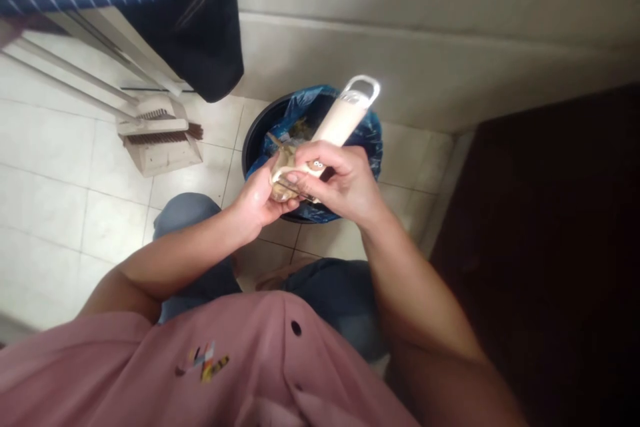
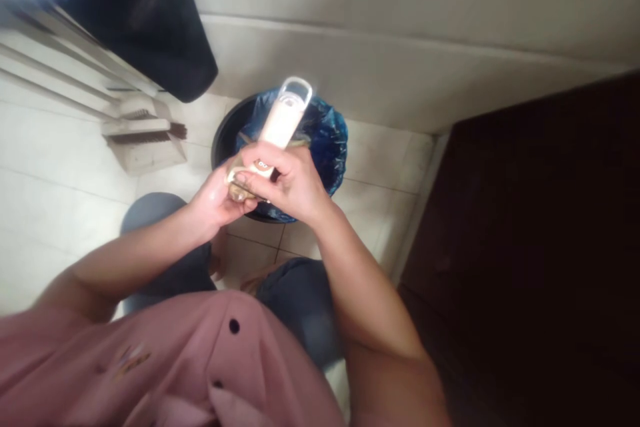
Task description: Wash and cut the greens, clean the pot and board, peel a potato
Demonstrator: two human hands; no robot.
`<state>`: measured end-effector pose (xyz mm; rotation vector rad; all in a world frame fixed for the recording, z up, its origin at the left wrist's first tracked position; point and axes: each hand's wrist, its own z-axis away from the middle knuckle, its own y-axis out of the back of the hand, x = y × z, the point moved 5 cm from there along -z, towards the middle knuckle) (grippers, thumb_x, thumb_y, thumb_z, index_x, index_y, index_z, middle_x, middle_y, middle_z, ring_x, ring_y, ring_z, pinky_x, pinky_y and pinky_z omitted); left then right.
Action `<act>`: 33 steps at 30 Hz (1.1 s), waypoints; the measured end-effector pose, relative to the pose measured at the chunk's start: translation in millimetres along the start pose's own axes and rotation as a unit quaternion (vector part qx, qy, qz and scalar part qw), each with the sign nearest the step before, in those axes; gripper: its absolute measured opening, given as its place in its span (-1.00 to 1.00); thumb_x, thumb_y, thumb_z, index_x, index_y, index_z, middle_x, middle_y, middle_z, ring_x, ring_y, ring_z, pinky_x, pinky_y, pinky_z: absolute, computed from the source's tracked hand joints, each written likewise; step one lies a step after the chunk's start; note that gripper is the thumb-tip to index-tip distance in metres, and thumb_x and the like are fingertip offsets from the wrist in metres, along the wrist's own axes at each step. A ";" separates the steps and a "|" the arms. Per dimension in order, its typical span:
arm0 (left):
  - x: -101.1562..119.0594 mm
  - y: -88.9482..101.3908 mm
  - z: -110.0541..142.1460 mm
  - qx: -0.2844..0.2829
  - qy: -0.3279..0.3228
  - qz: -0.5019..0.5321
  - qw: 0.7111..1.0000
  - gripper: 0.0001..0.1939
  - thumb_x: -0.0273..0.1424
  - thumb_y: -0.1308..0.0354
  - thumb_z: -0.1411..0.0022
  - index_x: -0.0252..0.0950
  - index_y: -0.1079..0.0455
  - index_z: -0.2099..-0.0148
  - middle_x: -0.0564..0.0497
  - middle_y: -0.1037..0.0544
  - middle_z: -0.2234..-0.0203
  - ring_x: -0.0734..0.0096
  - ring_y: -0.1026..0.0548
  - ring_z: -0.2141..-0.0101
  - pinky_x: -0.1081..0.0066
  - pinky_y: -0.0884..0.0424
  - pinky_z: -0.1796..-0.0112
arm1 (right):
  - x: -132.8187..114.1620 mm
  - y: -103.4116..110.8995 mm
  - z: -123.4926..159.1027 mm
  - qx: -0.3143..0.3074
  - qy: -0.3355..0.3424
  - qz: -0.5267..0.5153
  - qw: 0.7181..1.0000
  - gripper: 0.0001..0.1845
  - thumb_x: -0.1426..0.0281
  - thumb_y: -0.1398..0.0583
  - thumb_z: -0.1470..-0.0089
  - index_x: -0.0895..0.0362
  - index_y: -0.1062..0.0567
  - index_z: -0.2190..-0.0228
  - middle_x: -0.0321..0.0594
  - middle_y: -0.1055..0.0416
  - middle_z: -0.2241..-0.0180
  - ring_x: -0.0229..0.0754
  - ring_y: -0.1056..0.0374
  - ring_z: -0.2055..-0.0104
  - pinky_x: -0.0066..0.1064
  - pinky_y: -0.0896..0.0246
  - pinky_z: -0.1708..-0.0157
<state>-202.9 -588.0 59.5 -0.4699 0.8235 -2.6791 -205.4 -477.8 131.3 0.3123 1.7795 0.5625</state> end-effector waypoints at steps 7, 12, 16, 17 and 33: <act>-3.4 -0.8 5.9 -0.040 0.009 -0.026 0.999 -0.52 -0.06 -0.02 -0.46 -0.40 -0.51 0.12 -0.06 -0.53 0.61 0.46 -0.43 0.70 0.56 -0.13 0.71 | 35.6 11.9 -5.8 0.036 -0.033 0.078 0.996 -0.64 0.02 -0.27 -0.18 0.06 -0.51 0.37 -0.31 -0.45 0.44 -0.28 -0.25 0.48 -0.41 -0.12 0.43; -5.8 -4.5 9.8 -0.048 0.025 -0.006 0.999 -0.47 0.05 -0.18 -0.35 -0.39 -0.50 0.08 -0.08 -0.57 0.54 0.42 -0.51 0.63 0.58 -0.16 0.69 | 71.0 20.3 1.4 -0.014 -0.122 0.260 0.958 -0.75 0.12 -0.30 -0.11 0.03 -0.52 0.37 -0.32 -0.38 0.55 -0.23 -0.19 0.53 -0.39 0.03 0.49; -3.7 0.0 4.3 -0.010 0.014 -0.001 1.000 -0.56 -0.03 -0.23 -0.34 -0.34 -0.49 0.06 0.01 -0.54 0.57 0.44 -0.52 0.61 0.58 -0.28 0.63 | 46.4 33.0 3.6 0.099 -0.080 0.192 0.973 -0.77 0.13 -0.28 -0.19 0.01 -0.51 0.35 -0.30 -0.39 0.52 -0.22 -0.18 0.52 -0.33 -0.06 0.47; -4.1 1.0 2.7 -0.007 0.019 -0.005 1.000 -0.58 -0.06 -0.19 -0.37 -0.36 -0.49 0.07 0.00 -0.54 0.57 0.44 -0.51 0.62 0.57 -0.30 0.63 | 36.0 33.7 3.6 0.119 -0.058 0.147 0.980 -0.77 0.12 -0.27 -0.21 0.01 -0.49 0.35 -0.29 -0.40 0.49 -0.22 -0.19 0.51 -0.32 -0.10 0.46; -9.1 -5.0 3.3 -0.058 0.021 -0.040 0.997 -0.46 0.06 -0.13 -0.38 -0.39 -0.50 0.11 -0.08 -0.56 0.54 0.46 -0.48 0.63 0.60 -0.14 0.68 | 59.6 18.7 3.0 -0.006 -0.115 0.264 0.958 -0.80 0.17 -0.29 -0.13 0.03 -0.52 0.35 -0.31 -0.40 0.53 -0.20 -0.25 0.50 -0.38 -0.01 0.46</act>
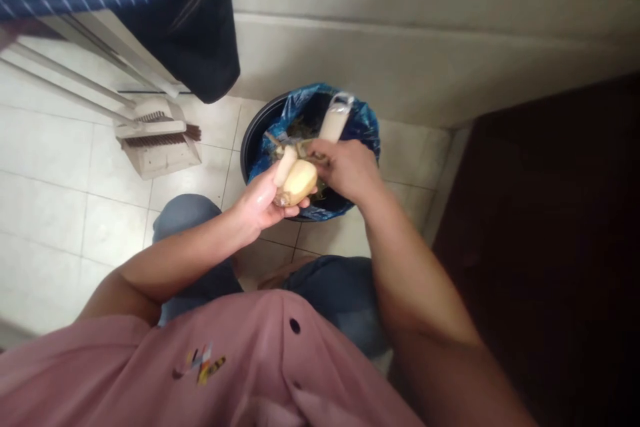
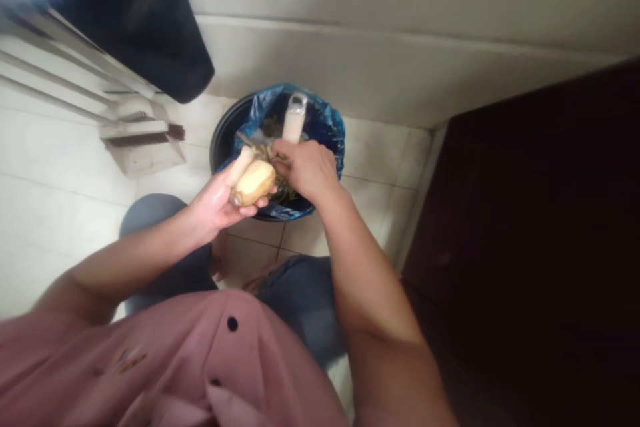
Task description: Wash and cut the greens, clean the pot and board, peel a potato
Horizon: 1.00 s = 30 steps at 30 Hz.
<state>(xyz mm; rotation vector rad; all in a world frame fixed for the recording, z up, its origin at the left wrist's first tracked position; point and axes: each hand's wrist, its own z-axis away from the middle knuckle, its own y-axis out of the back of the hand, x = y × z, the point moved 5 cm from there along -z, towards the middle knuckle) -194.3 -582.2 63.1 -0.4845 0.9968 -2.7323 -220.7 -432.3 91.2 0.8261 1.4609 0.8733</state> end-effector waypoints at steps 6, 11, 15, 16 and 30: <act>1.1 7.4 -4.8 0.062 -0.024 0.020 0.998 -0.54 0.01 -0.31 -0.27 -0.27 -0.47 0.03 0.10 -0.51 0.59 0.53 -0.48 0.63 0.62 -0.30 0.60 | 1.6 12.9 2.6 0.037 -0.027 0.082 0.996 -0.87 0.25 -0.29 -0.11 0.02 -0.56 0.31 -0.28 -0.43 0.49 -0.21 -0.21 0.51 -0.37 0.08 0.48; 3.1 8.3 -6.9 0.066 0.001 0.045 0.997 -0.51 0.03 -0.20 -0.34 -0.36 -0.51 0.09 0.00 -0.54 0.59 0.45 -0.52 0.60 0.55 -0.43 0.55 | -13.8 26.9 5.8 0.121 0.016 -0.113 0.986 -0.76 0.14 -0.28 -0.18 0.05 -0.50 0.37 -0.34 -0.34 0.55 -0.25 -0.18 0.55 -0.35 -0.08 0.48; 2.1 6.3 -9.7 0.059 -0.003 0.051 0.997 -0.55 -0.04 -0.11 -0.41 -0.37 -0.49 0.21 -0.01 -0.52 0.62 0.47 -0.49 0.64 0.58 -0.35 0.61 | -38.3 21.8 11.0 0.106 0.067 -0.232 0.965 -0.70 0.09 -0.28 -0.20 0.05 -0.49 0.38 -0.33 -0.38 0.48 -0.27 -0.21 0.50 -0.37 -0.13 0.46; 1.4 5.6 -10.5 0.056 -0.007 0.056 0.997 -0.58 -0.08 -0.11 -0.42 -0.36 -0.48 0.24 0.01 -0.50 0.63 0.49 -0.47 0.66 0.59 -0.31 0.63 | -44.7 18.7 12.0 0.088 0.080 -0.244 0.963 -0.68 0.07 -0.28 -0.20 0.06 -0.49 0.37 -0.33 -0.39 0.47 -0.27 -0.22 0.49 -0.38 -0.13 0.46; 2.6 0.2 1.3 0.004 -0.002 0.026 1.000 -0.45 0.05 -0.08 -0.40 -0.39 -0.52 0.13 -0.07 -0.55 0.56 0.45 -0.49 0.62 0.59 -0.18 0.68 | 4.5 -5.1 0.6 -0.018 -0.040 0.064 0.997 -0.83 0.21 -0.28 -0.13 0.03 -0.56 0.31 -0.28 -0.43 0.51 -0.17 -0.32 0.46 -0.38 -0.06 0.42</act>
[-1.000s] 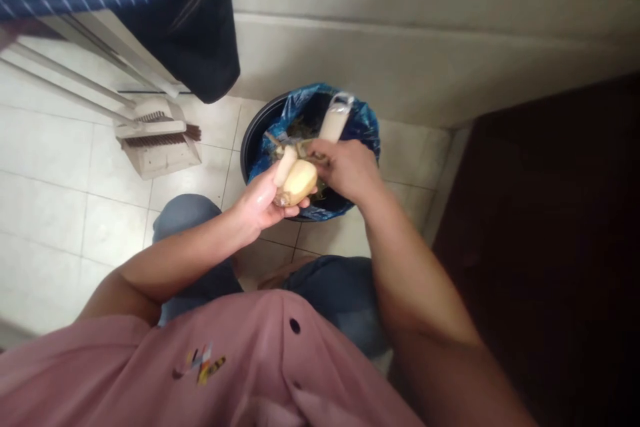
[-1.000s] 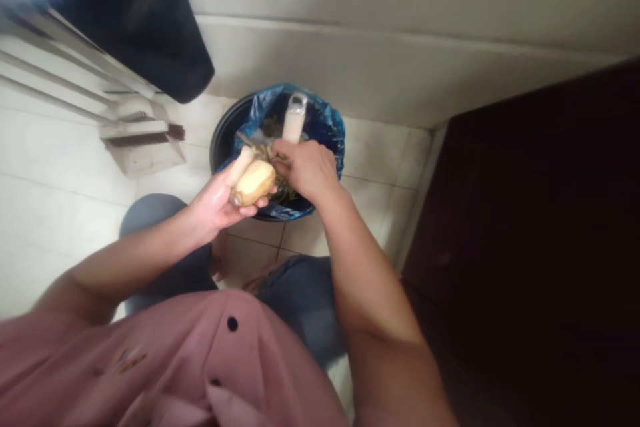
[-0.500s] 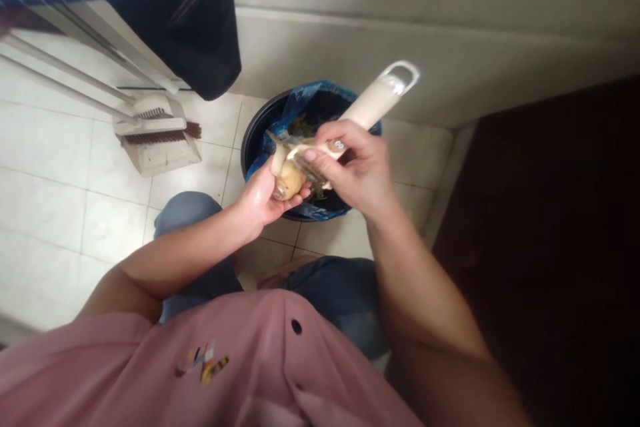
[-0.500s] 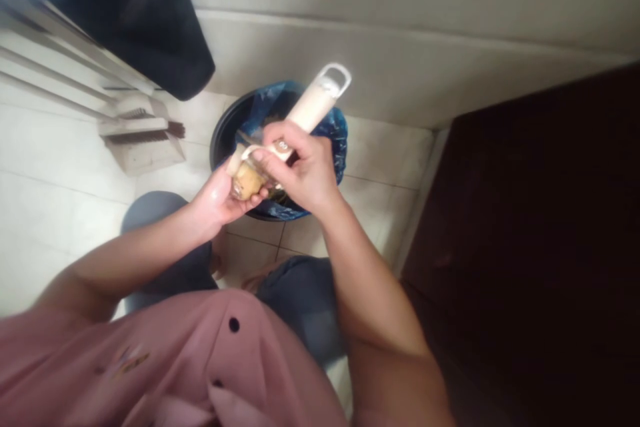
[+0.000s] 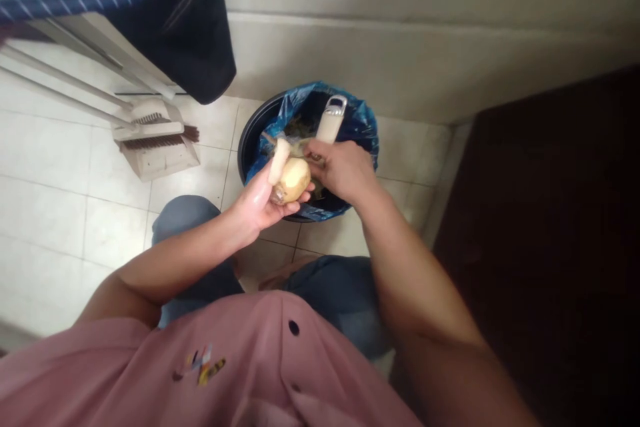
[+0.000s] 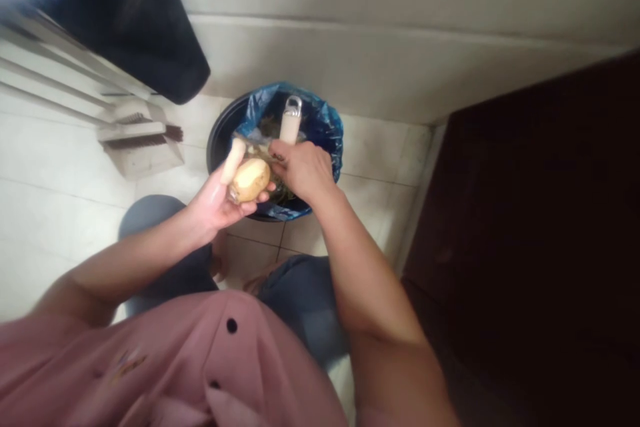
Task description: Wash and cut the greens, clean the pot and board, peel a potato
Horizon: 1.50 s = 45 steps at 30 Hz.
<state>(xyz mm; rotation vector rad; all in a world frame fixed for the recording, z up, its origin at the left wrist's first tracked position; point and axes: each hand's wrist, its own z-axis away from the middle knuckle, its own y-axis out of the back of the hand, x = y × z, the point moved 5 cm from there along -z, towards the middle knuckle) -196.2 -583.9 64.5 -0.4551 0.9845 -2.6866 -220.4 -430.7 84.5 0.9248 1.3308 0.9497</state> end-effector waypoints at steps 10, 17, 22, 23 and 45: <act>-3.3 4.1 -9.6 0.041 0.016 0.002 0.999 -0.53 -0.04 -0.04 -0.43 -0.37 -0.52 0.17 -0.01 -0.51 0.63 0.41 -0.48 0.65 0.54 -0.31 0.65 | -42.2 32.5 19.0 0.108 0.097 -0.260 0.955 -0.62 -0.01 -0.20 -0.24 0.03 -0.48 0.36 -0.27 -0.43 0.41 -0.24 -0.28 0.47 -0.36 -0.20 0.46; -5.3 -1.0 -7.4 -0.009 0.021 0.001 1.000 -0.45 0.03 0.00 -0.43 -0.40 -0.51 0.13 -0.05 -0.50 0.64 0.43 -0.42 0.70 0.57 -0.08 0.73 | -35.1 20.4 10.4 0.082 0.109 -0.223 0.965 -0.64 0.03 -0.22 -0.24 0.08 -0.50 0.34 -0.30 -0.45 0.44 -0.28 -0.26 0.48 -0.41 -0.13 0.44; -2.6 -3.2 -0.5 -0.026 0.029 -0.019 0.999 -0.40 0.10 -0.06 -0.38 -0.40 -0.50 0.08 -0.11 -0.57 0.56 0.40 -0.48 0.65 0.56 -0.14 0.71 | -3.8 9.1 0.0 0.043 0.015 -0.055 0.997 -0.75 0.11 -0.22 -0.21 0.03 -0.54 0.31 -0.28 -0.45 0.48 -0.18 -0.32 0.45 -0.37 -0.11 0.42; -1.6 -2.5 -0.4 -0.017 0.020 -0.020 0.999 -0.43 0.08 -0.09 -0.37 -0.39 -0.51 0.06 -0.09 -0.57 0.55 0.39 -0.49 0.64 0.56 -0.19 0.69 | -1.6 9.5 0.1 0.033 0.004 -0.031 0.999 -0.77 0.13 -0.23 -0.20 0.02 -0.55 0.30 -0.28 -0.46 0.48 -0.17 -0.32 0.45 -0.36 -0.10 0.42; -2.9 -0.1 -4.7 -0.007 0.021 -0.014 1.000 -0.44 0.05 -0.03 -0.38 -0.38 -0.50 0.14 -0.05 -0.49 0.64 0.43 -0.40 0.71 0.56 -0.02 0.74 | -22.5 16.2 3.4 0.068 0.075 -0.201 0.974 -0.61 -0.01 -0.22 -0.22 0.07 -0.52 0.32 -0.28 -0.47 0.41 -0.24 -0.30 0.43 -0.39 -0.15 0.41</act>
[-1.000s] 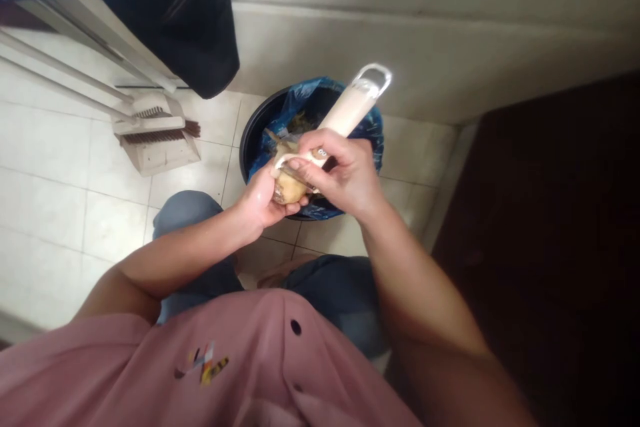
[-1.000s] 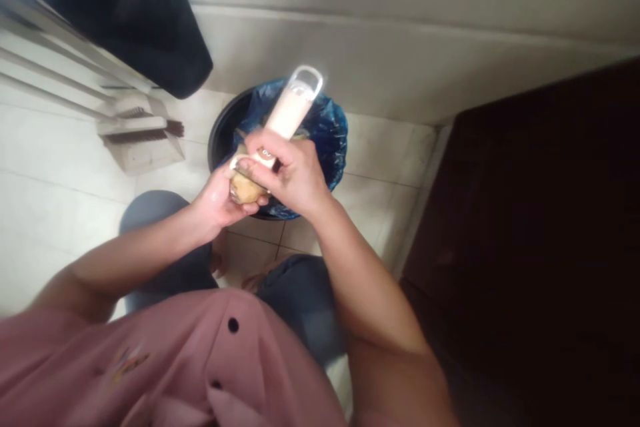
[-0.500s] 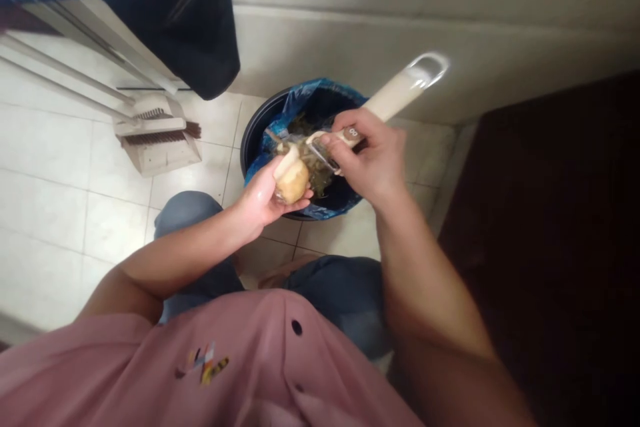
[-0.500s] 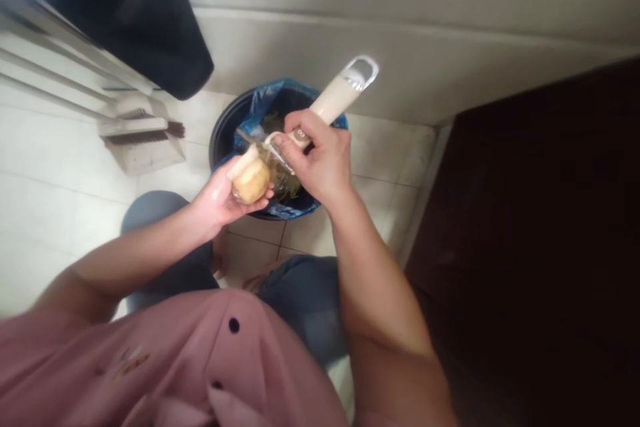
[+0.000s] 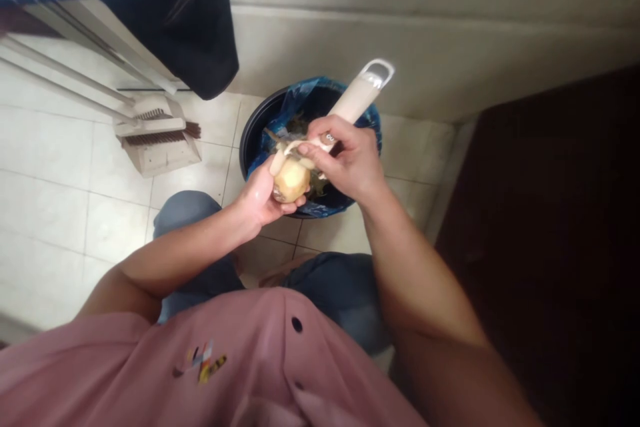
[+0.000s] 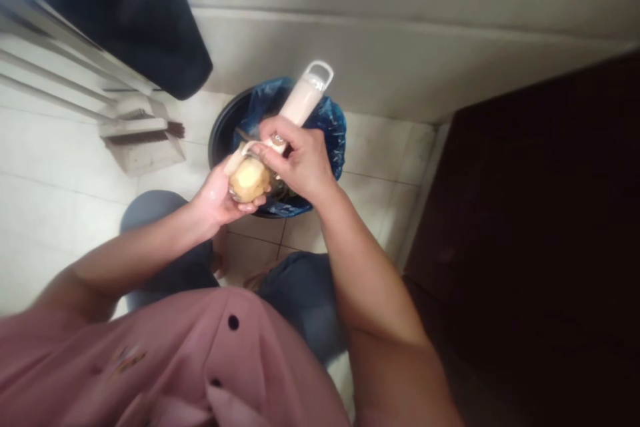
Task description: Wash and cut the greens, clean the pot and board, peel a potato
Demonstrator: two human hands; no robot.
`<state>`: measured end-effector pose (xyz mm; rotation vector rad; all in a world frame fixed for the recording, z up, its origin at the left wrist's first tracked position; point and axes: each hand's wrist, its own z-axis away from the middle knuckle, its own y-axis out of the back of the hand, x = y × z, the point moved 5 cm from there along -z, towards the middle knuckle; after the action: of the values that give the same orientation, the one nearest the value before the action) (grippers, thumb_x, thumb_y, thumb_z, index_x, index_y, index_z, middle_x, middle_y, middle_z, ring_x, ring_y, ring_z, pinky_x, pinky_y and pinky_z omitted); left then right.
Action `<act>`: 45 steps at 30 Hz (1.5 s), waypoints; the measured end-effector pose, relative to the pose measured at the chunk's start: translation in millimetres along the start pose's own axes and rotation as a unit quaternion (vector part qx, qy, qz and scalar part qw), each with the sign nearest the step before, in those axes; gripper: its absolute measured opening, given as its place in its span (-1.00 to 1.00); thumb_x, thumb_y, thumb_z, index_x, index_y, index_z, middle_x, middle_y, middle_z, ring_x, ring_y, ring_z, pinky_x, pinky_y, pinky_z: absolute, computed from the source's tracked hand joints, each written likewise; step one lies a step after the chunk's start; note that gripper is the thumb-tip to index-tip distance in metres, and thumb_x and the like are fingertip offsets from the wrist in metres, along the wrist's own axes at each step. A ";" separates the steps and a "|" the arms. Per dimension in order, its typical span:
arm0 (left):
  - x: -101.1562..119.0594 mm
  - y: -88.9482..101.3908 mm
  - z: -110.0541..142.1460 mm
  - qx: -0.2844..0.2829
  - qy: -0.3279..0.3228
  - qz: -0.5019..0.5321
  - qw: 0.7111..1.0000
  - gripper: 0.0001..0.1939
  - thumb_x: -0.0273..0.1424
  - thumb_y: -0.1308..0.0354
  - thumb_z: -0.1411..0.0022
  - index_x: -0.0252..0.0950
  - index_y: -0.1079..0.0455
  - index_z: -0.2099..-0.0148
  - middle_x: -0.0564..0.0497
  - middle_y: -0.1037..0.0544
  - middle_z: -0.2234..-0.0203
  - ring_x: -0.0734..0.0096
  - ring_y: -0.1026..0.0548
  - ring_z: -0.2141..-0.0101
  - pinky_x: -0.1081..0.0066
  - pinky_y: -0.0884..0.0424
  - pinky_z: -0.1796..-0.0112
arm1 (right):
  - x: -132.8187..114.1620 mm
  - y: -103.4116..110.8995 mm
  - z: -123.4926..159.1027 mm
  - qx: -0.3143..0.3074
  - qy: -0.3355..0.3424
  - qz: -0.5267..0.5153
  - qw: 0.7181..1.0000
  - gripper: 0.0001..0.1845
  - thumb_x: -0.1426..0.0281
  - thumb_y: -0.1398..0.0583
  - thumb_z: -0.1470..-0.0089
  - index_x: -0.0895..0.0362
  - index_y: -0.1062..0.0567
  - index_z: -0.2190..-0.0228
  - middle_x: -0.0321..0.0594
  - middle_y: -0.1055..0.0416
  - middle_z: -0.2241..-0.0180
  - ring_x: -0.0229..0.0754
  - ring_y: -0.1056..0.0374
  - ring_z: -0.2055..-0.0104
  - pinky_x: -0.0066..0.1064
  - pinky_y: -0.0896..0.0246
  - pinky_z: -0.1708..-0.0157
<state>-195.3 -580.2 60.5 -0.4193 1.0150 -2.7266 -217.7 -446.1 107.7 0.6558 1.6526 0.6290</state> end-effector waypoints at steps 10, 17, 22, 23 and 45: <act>4.2 -1.6 4.9 0.042 -0.024 0.029 0.998 -0.51 0.03 -0.18 -0.34 -0.35 -0.48 0.09 0.00 -0.53 0.59 0.45 -0.48 0.66 0.59 -0.22 0.69 | 5.8 20.3 5.6 0.084 -0.023 0.083 0.993 -0.75 0.13 -0.23 -0.21 0.04 -0.53 0.33 -0.30 -0.39 0.51 -0.21 -0.24 0.52 -0.31 -0.16 0.43; 2.1 0.4 -1.3 0.035 -0.013 0.018 0.999 -0.50 -0.04 0.04 -0.48 -0.37 -0.50 0.08 -0.02 -0.50 0.64 0.41 -0.47 0.67 0.57 -0.18 0.71 | -37.9 6.8 12.9 -0.012 0.048 -0.079 0.996 -0.62 -0.02 -0.24 -0.21 0.03 -0.50 0.37 -0.28 -0.48 0.40 -0.23 -0.31 0.46 -0.35 -0.23 0.42; -2.2 -0.9 -1.2 0.012 -0.012 0.010 1.000 -0.51 -0.01 -0.03 -0.44 -0.37 -0.49 0.09 -0.02 -0.50 0.62 0.44 -0.43 0.69 0.58 -0.08 0.72 | -25.2 4.8 7.2 -0.019 0.042 -0.041 0.998 -0.61 -0.01 -0.23 -0.22 0.06 -0.52 0.33 -0.28 -0.47 0.42 -0.24 -0.31 0.44 -0.40 -0.20 0.41; -3.2 -1.2 -0.4 0.007 -0.011 0.008 1.000 -0.49 0.02 -0.05 -0.42 -0.37 -0.49 0.08 -0.04 -0.52 0.60 0.44 -0.44 0.68 0.58 -0.08 0.72 | -16.8 6.0 5.0 -0.005 0.031 -0.023 0.999 -0.63 0.01 -0.23 -0.21 0.06 -0.52 0.33 -0.27 -0.48 0.41 -0.24 -0.31 0.43 -0.39 -0.19 0.41; 2.0 1.2 -3.4 0.018 -0.009 0.014 1.000 -0.66 -0.21 -0.01 -0.43 -0.36 -0.47 0.16 0.00 -0.44 0.67 0.46 -0.39 0.70 0.59 -0.04 0.73 | -32.0 -3.1 9.1 -0.025 0.047 -0.058 0.997 -0.59 -0.04 -0.23 -0.20 0.05 -0.51 0.34 -0.29 -0.41 0.46 -0.25 -0.28 0.45 -0.39 -0.15 0.44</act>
<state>-198.2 -579.5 57.7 -0.4203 0.9574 -2.7063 -204.1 -470.7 125.8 0.4962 1.7442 0.6224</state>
